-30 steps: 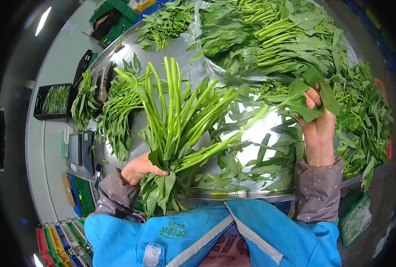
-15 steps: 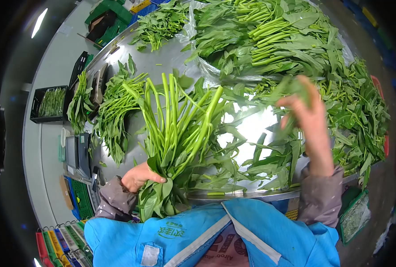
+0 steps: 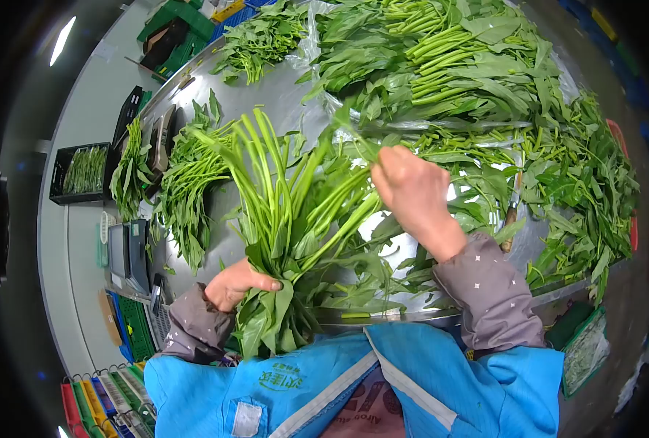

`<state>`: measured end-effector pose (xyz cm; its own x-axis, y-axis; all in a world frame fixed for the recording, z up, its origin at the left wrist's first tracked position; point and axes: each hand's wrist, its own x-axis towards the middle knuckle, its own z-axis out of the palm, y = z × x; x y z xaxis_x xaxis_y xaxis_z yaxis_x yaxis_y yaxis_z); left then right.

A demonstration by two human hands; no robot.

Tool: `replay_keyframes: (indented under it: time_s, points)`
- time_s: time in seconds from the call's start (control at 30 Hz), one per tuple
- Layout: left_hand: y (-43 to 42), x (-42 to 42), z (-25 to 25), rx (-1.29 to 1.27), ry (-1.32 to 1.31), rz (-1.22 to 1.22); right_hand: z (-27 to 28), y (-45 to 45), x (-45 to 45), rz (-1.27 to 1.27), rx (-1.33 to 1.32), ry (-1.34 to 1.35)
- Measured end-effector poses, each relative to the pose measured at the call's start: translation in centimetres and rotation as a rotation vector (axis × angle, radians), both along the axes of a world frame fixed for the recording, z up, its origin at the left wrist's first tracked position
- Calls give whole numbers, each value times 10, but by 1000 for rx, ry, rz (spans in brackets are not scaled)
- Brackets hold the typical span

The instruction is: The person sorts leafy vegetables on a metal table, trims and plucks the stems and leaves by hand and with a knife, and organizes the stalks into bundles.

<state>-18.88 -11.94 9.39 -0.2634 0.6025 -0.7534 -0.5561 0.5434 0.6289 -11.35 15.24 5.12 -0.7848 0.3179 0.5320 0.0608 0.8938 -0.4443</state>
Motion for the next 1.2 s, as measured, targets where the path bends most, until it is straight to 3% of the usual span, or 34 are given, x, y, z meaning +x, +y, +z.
replay_keyframes:
  time_s: [0.03,0.13,0.17,0.23,0.3,0.37,0.43,0.5,0.57,0.6,0.63,0.67,0.7,0.77,0.83,0.87,0.9,0.97,1.07,1.13,1.17,1.2]
  points:
    - [6,-1,4,13,-8,19,-5,6,-4,0,4,3]
    - [8,-3,5,68,-3,24,-1,10,-2,13,-1049,-63]
    - [11,-3,9,69,-3,23,1,11,-1,12,-1048,-62]
    - [17,-1,19,50,-23,45,2,12,0,68,-1591,-30]
    - [17,-2,15,60,-28,46,1,6,-5,16,-1474,46]
    - [17,-2,11,68,-37,42,-10,8,-10,-87,-88,256]
    - [19,-3,10,40,-134,112,-11,11,-11,-69,-100,247]
    - [20,-2,14,10,-186,118,-5,12,-11,-27,-1394,25]
    - [15,0,20,-32,-239,123,-12,49,-11,-69,-1866,267]
    - [12,3,24,-53,-117,18,-9,77,-4,-107,-1941,305]
    - [8,5,26,-71,4,-84,-13,95,3,-157,-1852,418]
    - [2,9,25,-63,-9,-18,-40,128,16,106,-1769,393]
    - [-3,8,23,-65,-20,-13,-34,116,19,100,-1773,381]
    - [-13,3,12,-152,-311,240,-10,74,29,-89,-1472,-48]
    - [-29,-2,-16,-31,-299,273,-51,38,41,434,-1052,-226]
    - [-34,-5,-24,25,-355,288,-15,0,49,355,-1198,-548]
    - [-36,-6,-26,78,-412,301,-28,-27,54,420,-710,-411]
    - [-30,-2,-19,115,-382,319,-20,-58,47,546,-398,-168]
    - [-30,-1,-8,125,-389,286,-37,-55,44,703,-266,-137]
    - [-32,2,-2,21,-431,266,-31,-26,45,517,-89,-112]
    - [-36,3,-2,21,-432,272,-36,-8,47,298,-132,-63]
    - [-40,1,-5,61,-470,267,-17,17,47,101,-530,-204]
